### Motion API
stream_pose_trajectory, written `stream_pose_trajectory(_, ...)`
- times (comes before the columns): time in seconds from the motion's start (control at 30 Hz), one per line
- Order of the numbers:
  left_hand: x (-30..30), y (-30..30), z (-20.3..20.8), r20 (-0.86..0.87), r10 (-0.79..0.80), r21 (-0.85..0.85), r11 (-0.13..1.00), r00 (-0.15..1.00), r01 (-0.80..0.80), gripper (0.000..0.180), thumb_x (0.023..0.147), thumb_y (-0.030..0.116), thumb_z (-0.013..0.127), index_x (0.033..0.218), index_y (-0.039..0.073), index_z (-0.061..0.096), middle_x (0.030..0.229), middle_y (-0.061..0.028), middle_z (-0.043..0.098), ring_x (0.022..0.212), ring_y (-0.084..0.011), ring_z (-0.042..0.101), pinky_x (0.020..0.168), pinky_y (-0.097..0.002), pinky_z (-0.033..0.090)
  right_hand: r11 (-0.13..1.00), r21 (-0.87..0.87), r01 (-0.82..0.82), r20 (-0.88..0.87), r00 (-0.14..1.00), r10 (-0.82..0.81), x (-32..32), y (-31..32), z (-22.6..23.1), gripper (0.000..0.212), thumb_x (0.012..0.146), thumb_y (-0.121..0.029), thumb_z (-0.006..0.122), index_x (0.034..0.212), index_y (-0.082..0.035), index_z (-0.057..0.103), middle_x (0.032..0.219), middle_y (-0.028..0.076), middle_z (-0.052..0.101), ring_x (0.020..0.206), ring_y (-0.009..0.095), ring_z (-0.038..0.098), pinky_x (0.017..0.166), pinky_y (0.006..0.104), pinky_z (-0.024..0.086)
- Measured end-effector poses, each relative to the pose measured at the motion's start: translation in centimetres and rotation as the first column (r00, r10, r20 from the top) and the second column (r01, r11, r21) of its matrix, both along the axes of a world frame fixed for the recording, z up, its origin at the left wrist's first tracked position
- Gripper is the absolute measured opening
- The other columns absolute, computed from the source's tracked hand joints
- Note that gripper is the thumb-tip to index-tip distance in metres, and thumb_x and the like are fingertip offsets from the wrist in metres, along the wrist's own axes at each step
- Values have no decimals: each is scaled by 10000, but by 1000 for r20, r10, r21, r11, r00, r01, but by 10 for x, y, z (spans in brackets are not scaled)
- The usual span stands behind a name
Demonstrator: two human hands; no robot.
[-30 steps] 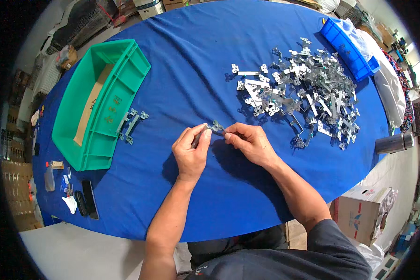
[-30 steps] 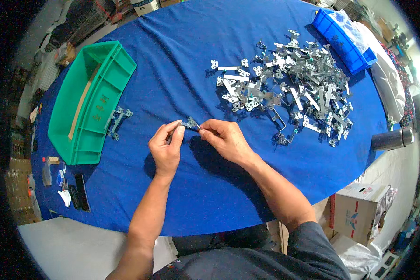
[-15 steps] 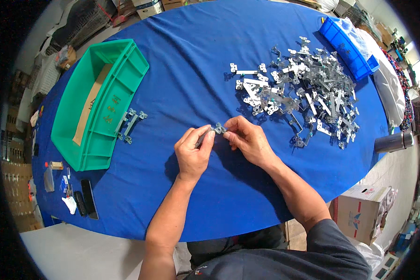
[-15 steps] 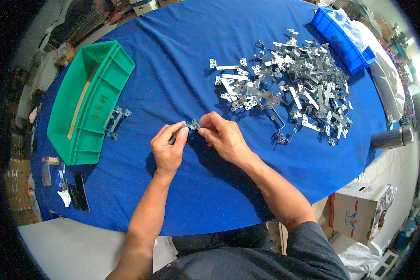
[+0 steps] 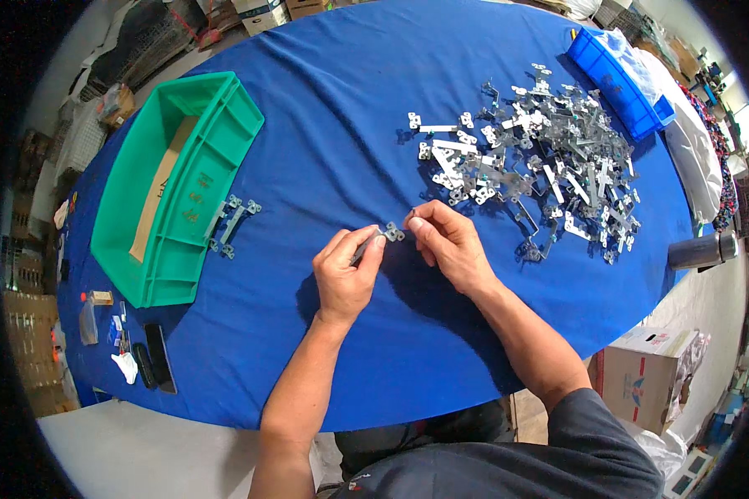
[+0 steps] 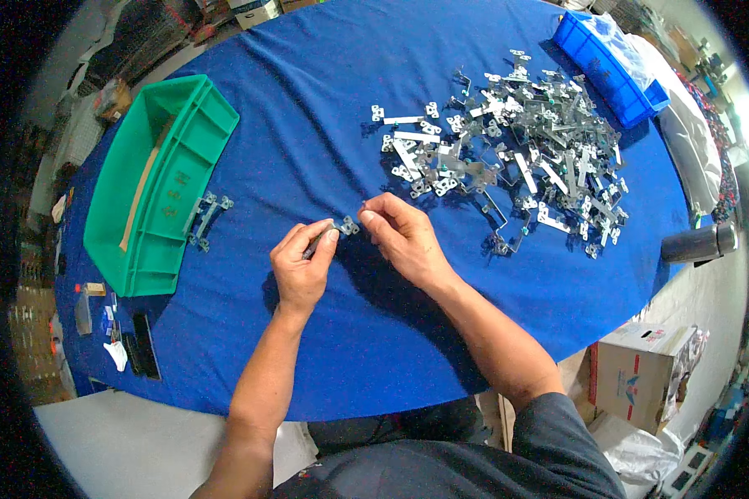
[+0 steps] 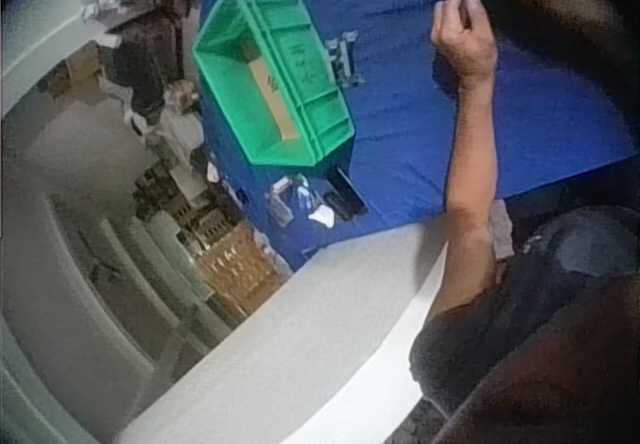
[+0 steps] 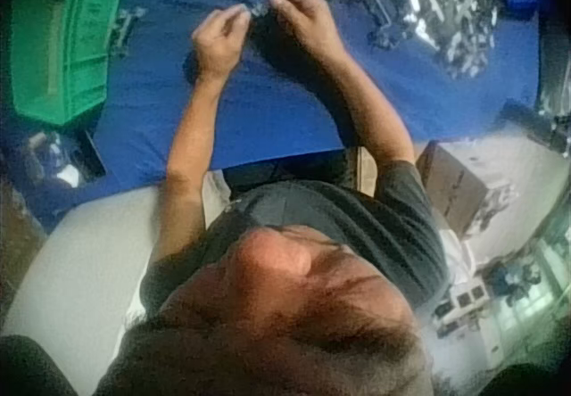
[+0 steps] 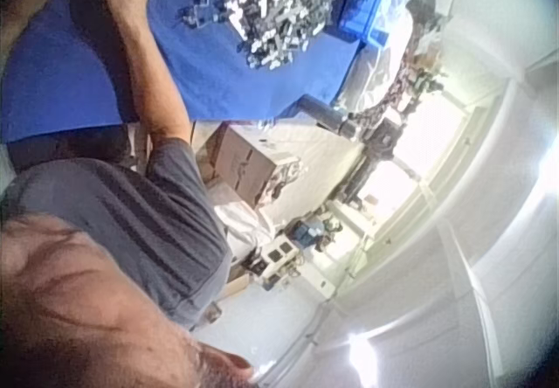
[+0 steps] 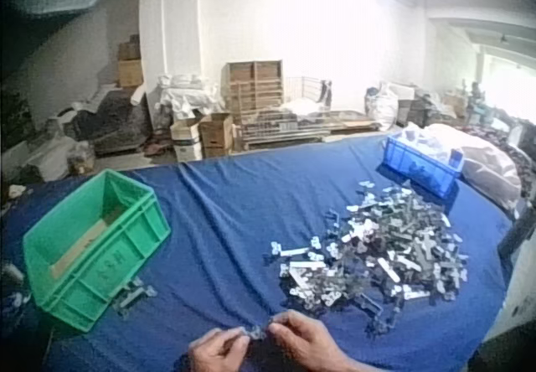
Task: The person picks up metal brackets and small components from a table and joins them together by hand. After assembling each unit, they place it into a green plastic bin, finally wiping the table with a cloth.
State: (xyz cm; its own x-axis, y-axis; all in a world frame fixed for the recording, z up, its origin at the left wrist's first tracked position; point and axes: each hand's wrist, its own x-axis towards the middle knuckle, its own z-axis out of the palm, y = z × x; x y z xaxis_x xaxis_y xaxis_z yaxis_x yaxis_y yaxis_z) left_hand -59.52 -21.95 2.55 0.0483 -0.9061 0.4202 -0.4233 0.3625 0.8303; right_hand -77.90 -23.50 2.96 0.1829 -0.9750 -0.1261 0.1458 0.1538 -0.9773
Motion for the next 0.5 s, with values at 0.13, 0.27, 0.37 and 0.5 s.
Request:
stream_pose_trajectory(0.13,0,0,3,-106,58,34,998,993,-54,129,889,31,715,1002,-27,731,774,-20,636,660,-69,549,582,-240,444,989,-112,-92,-277,959,58,1,3,-1,175,982,-166,631,1024,-4,686,762,8,647,639,64,538,550,253,430)
stream_pose_trajectory(0.27,1,-1,1,-125,69,22,997,990,-67,128,874,12,719,993,-34,724,758,-47,641,640,-71,567,562,-238,452,981,-135,-141,-344,935,87,2,4,2,182,954,-160,659,1018,8,691,724,32,649,633,76,539,558,274,435)
stream_pose_trajectory(0.37,0,-1,2,-123,58,22,998,991,-55,130,876,19,719,995,-34,724,767,-48,648,647,-74,578,566,-240,457,970,-191,-153,-378,923,71,2,3,0,178,948,-158,666,1013,6,688,717,46,642,629,89,543,559,288,437)
stream_pose_trajectory(0.5,1,0,3,-137,31,90,996,990,-19,123,899,37,703,997,-30,731,800,-17,649,702,-60,563,616,-233,448,963,-218,-160,-409,911,59,3,3,-1,161,941,-146,675,993,6,684,709,57,634,622,105,548,560,297,438)
